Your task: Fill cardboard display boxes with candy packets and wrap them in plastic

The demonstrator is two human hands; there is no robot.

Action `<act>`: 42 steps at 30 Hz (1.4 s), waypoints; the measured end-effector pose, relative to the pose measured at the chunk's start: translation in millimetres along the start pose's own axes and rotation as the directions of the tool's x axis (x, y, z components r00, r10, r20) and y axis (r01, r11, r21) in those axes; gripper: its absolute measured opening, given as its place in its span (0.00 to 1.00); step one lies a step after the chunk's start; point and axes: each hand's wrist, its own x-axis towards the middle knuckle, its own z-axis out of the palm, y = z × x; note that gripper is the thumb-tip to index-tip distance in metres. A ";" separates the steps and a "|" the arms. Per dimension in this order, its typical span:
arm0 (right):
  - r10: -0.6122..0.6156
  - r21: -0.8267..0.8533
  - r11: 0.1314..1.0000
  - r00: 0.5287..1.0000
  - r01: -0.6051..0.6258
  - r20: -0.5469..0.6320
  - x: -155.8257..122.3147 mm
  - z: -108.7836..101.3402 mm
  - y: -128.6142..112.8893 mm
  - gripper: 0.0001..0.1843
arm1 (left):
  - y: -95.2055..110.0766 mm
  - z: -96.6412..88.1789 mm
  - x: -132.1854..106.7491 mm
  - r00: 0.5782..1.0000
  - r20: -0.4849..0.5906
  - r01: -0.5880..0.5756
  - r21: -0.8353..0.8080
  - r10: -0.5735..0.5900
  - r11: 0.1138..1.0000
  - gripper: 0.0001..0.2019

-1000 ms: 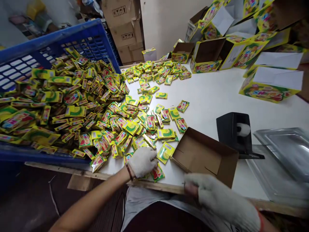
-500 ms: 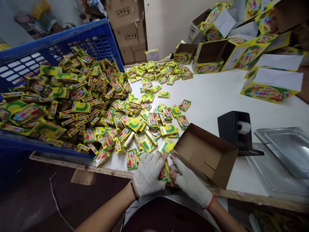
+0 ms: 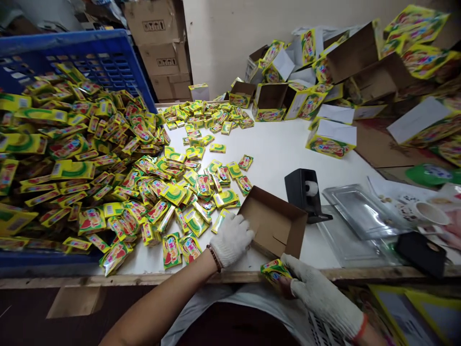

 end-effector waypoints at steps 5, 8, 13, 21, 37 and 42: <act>-0.038 0.012 0.999 0.999 0.038 0.026 8.8 -5.7 -21.3 0.05 | 14.7 10.3 6.0 0.988 0.124 0.089 0.014 -0.090 0.996 0.11; -0.158 0.037 0.987 0.987 0.159 -0.032 8.8 -13.3 -25.2 0.06 | 25.0 20.2 7.8 0.988 0.011 0.156 -0.126 -0.156 0.980 0.10; -0.064 0.284 0.950 0.969 0.132 -0.238 11.2 -1.0 -15.2 0.15 | 35.0 27.2 -14.8 0.895 -0.174 0.218 -0.634 -0.411 0.742 0.15; -0.492 -0.004 0.866 0.849 0.501 -0.195 28.9 43.8 -26.4 0.21 | 20.5 28.7 -60.2 0.896 0.292 0.445 -0.572 -0.336 0.689 0.12; -0.752 -0.249 0.655 0.649 0.713 -0.119 45.3 66.4 -36.3 0.21 | -17.1 21.1 -69.9 0.889 0.338 0.456 -0.582 -0.309 0.673 0.17; -0.736 -0.319 0.658 0.673 0.682 -0.078 55.4 70.6 -40.4 0.19 | -19.2 8.4 -108.6 0.907 0.092 0.414 -0.370 -0.411 0.832 0.16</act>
